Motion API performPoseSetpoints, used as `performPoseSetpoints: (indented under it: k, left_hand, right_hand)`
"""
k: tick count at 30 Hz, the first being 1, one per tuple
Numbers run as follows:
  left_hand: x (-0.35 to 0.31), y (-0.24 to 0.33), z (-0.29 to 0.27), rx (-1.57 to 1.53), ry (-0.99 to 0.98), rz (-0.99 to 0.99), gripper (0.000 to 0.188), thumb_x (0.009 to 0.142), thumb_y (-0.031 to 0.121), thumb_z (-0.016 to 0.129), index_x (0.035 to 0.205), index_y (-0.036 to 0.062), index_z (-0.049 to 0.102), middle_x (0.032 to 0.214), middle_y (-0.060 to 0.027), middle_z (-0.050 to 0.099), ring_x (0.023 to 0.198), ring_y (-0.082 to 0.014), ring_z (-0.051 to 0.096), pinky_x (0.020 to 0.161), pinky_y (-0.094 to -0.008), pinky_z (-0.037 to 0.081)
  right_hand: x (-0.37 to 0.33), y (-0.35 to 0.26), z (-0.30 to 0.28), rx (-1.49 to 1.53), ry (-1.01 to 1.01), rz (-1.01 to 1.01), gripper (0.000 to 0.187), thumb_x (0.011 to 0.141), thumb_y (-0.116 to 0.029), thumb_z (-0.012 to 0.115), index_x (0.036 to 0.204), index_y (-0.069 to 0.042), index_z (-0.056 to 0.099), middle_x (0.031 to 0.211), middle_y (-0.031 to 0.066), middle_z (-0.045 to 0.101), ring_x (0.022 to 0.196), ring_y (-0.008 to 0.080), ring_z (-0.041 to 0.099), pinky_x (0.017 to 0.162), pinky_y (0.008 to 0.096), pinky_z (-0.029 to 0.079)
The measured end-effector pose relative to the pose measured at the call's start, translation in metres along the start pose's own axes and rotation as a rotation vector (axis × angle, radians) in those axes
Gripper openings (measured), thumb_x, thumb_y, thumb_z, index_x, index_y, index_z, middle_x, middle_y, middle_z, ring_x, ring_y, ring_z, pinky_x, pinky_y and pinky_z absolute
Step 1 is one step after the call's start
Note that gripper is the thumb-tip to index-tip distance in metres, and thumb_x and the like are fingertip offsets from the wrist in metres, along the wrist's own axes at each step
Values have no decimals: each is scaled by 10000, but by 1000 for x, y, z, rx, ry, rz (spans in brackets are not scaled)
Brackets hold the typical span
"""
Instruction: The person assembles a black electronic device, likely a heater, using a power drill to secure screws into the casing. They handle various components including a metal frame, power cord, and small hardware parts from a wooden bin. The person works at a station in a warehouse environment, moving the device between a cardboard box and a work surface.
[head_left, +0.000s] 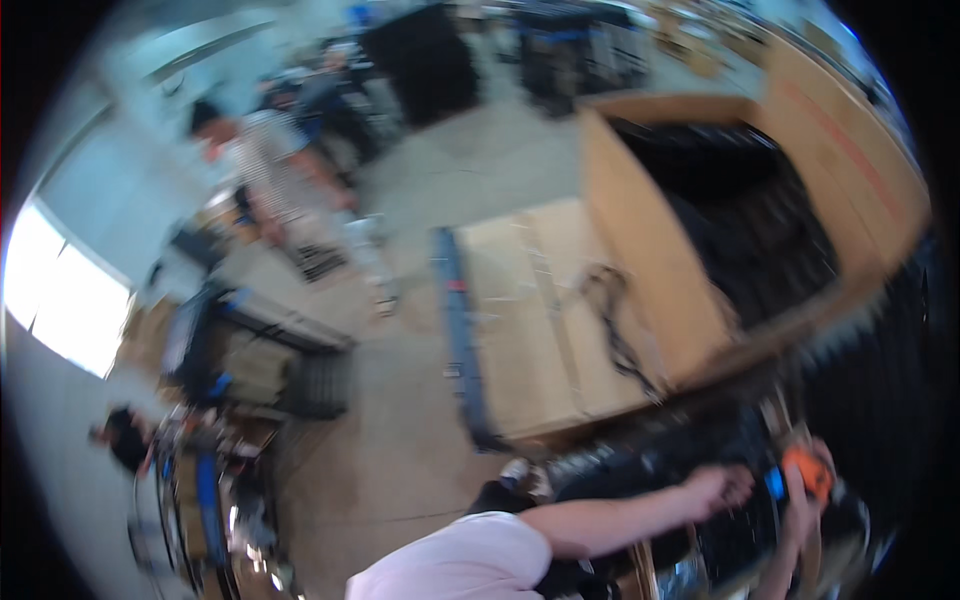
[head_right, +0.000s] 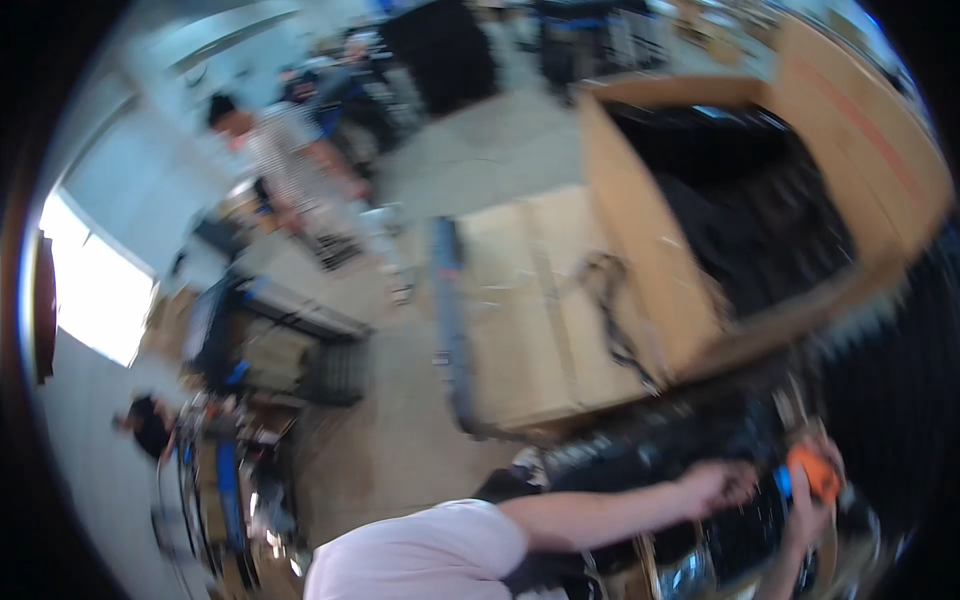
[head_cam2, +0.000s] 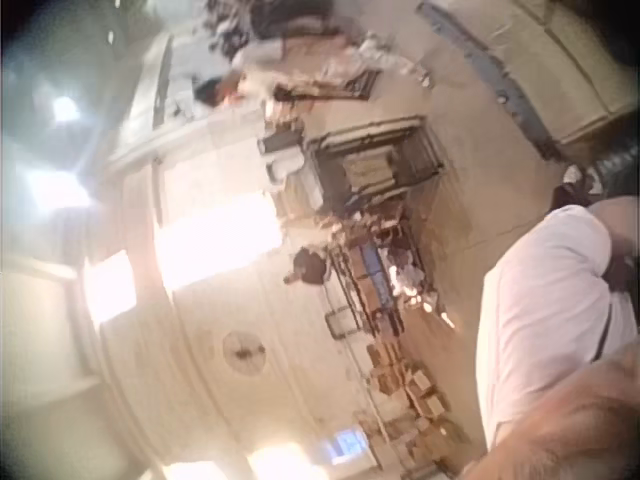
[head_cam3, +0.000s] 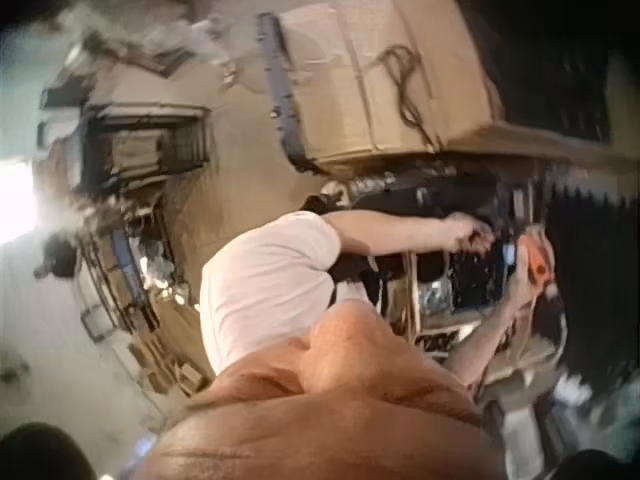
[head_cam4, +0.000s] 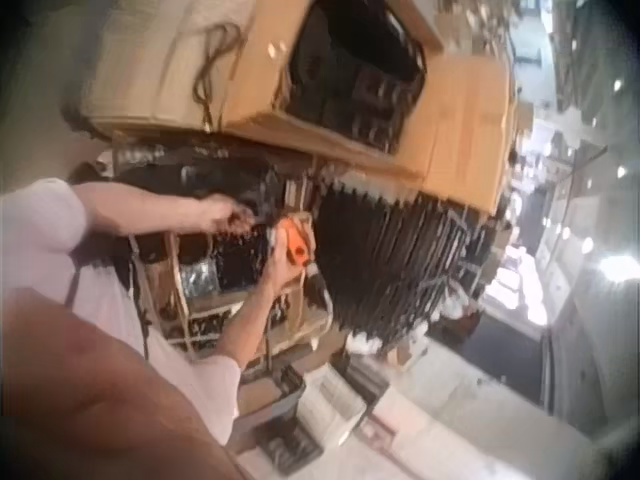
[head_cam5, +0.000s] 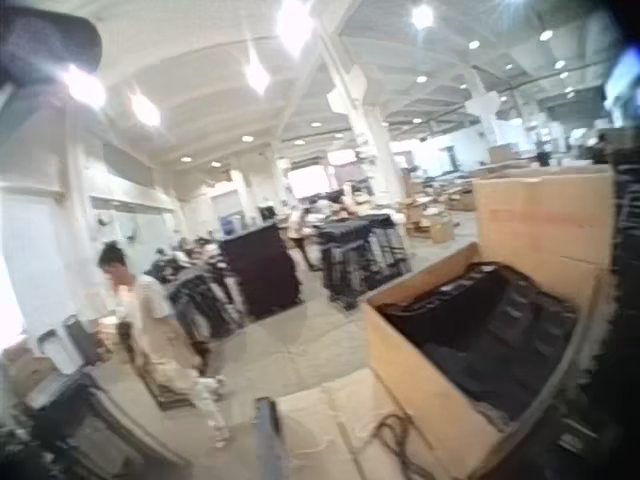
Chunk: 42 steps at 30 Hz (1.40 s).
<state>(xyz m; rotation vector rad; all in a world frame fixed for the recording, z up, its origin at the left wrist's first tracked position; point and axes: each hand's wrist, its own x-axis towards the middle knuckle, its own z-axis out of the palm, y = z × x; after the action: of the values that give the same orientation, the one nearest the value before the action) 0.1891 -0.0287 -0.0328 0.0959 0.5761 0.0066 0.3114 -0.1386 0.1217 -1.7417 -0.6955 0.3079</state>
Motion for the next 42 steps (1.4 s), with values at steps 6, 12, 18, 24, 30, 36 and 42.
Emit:
performPoseSetpoints:
  k: [6, 12, 18, 24, 30, 36, 42]
  left_hand:
    - [-51, 17, 2, 241, 45, -16, 296, 1160, 294, 528, 1291, 88, 696, 949, -2, 678, 848, -134, 644, 777, -298, 564]
    - [-62, 17, 6, 162, 117, -64, 285, 1174, 255, 484, 1295, 30, 612, 1060, -94, 723, 859, -187, 694, 731, -314, 603]
    - [-59, 23, 5, 171, 106, -64, 278, 1172, 267, 497, 1307, 41, 586, 1139, -115, 743, 894, -202, 716, 783, -321, 608]
    - [-46, 32, -2, 194, 101, -32, 260, 1152, 267, 554, 1267, 46, 628, 1071, -86, 735, 912, -193, 718, 823, -323, 618]
    - [-43, 40, 15, 170, 138, -48, 247, 1140, 263, 584, 1244, 46, 642, 1055, -85, 733, 910, -198, 722, 825, -322, 620]
    - [-27, 40, 11, 118, 130, -26, 258, 1115, 307, 628, 1176, 58, 659, 987, -66, 720, 827, -194, 703, 745, -330, 610]
    - [-18, 45, 26, 103, 171, -2, 289, 1085, 359, 673, 1132, 74, 664, 916, -41, 694, 782, -192, 679, 678, -323, 574]
  right_hand:
    - [33, -20, -4, 84, 68, 10, 523, 858, -52, 866, 1332, -15, 648, 1222, 94, 755, 1171, 179, 692, 1090, 358, 531]
    - [40, -9, -10, 198, 99, 78, 537, 862, -29, 857, 1347, -6, 626, 1227, 120, 746, 1119, 180, 709, 1017, 345, 576]
    - [52, 13, 11, 217, 15, 51, 535, 857, -44, 868, 1334, -19, 629, 1213, 103, 732, 1129, 174, 693, 1007, 346, 577]
    - [68, 20, 23, 81, -30, 73, 489, 842, -56, 864, 1285, -39, 657, 1189, 74, 737, 1120, 167, 688, 1008, 347, 563]
    - [77, 34, 25, 40, -73, 100, 466, 834, -109, 854, 1260, -49, 674, 1166, 71, 750, 1110, 173, 692, 1017, 356, 544]
    - [86, 32, 28, -95, -114, 86, 371, 812, -142, 847, 1147, -38, 726, 1083, 55, 765, 1024, 159, 706, 959, 347, 557]
    - [87, 34, 32, -116, -138, 2, 371, 802, -156, 849, 1133, -33, 734, 1087, 68, 769, 1017, 175, 714, 948, 354, 565]
